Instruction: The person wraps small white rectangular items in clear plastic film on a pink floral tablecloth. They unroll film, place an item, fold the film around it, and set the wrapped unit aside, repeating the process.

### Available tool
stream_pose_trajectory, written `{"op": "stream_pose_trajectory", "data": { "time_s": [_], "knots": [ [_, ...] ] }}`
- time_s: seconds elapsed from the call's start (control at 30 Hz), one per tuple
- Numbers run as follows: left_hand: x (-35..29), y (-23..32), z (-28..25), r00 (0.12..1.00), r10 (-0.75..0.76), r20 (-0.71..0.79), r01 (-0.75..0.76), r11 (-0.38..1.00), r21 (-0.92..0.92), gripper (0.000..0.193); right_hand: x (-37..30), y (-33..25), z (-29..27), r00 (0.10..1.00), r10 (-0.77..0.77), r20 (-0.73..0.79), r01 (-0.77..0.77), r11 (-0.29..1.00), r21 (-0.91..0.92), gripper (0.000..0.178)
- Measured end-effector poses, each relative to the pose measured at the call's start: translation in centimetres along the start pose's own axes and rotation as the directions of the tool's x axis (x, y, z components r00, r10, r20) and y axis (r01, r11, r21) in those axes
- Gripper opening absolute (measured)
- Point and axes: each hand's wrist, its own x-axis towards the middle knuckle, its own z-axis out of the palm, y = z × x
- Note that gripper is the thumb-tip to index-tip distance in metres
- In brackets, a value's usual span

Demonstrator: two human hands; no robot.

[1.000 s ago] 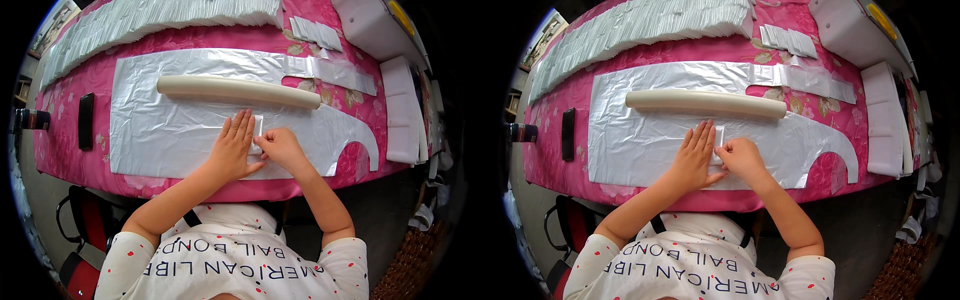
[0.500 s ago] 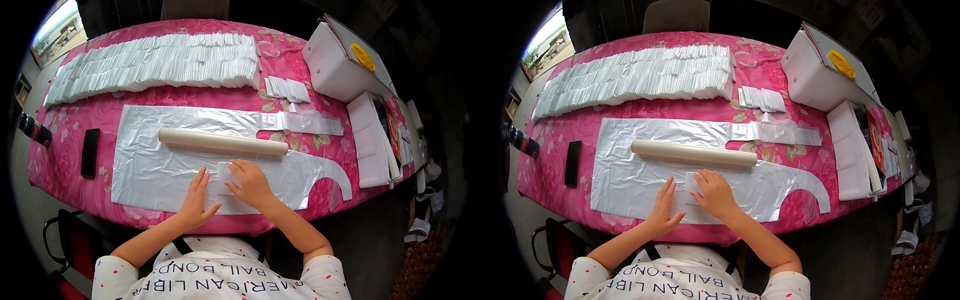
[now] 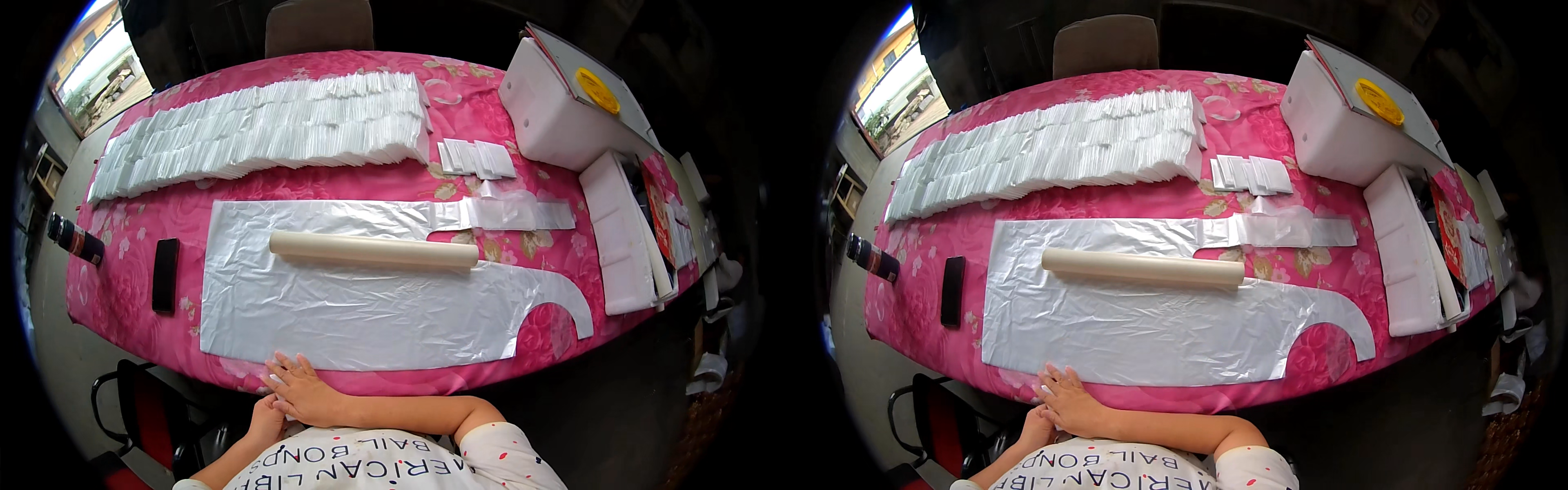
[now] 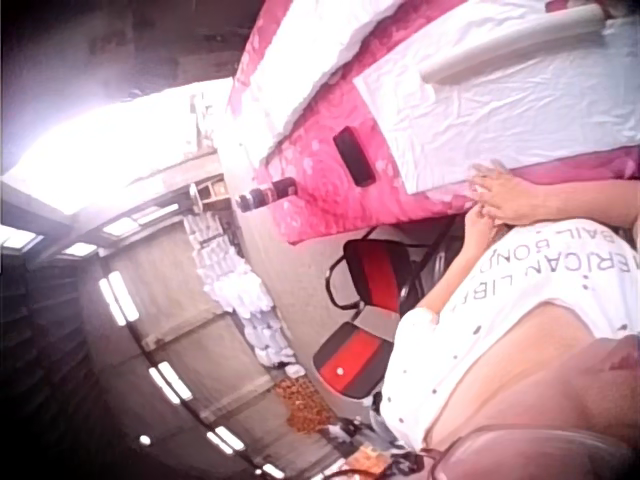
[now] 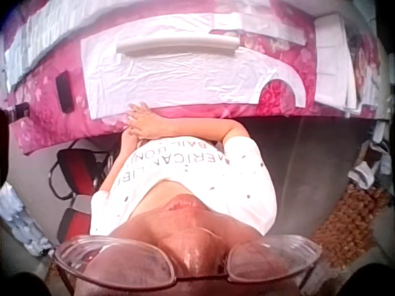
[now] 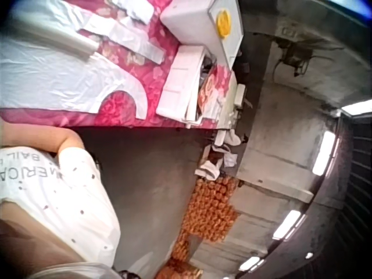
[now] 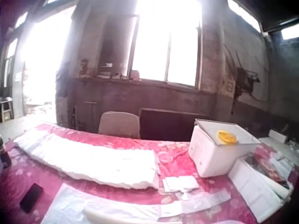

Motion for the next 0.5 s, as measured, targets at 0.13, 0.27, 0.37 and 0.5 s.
{"op": "stream_pose_trajectory", "data": {
  "time_s": [0.13,0.27,0.37,0.5],
  "knots": [
    [-0.2,2.8,2.2,0.941,0.310,0.135,-0.290,0.534,0.794,0.011,-1.1,1.7,-5.3,0.994,-0.110,0.000,0.110,0.994,-0.027,0.026],
    [0.5,4.6,4.6,0.843,0.416,0.341,-0.503,0.385,0.774,0.016,-4.4,5.7,-10.8,0.980,-0.163,-0.112,0.168,0.985,0.041,0.008],
    [1.4,5.9,6.3,0.740,0.499,0.452,-0.631,0.281,0.723,0.019,-7.0,9.5,-17.8,0.900,0.058,-0.433,0.040,0.976,0.214,0.008],
    [2.6,6.6,7.0,0.774,0.428,0.467,-0.617,0.345,0.707,0.021,-9.8,20.0,-28.4,0.479,0.467,-0.743,-0.052,0.860,0.507,0.017]
  ]
}}
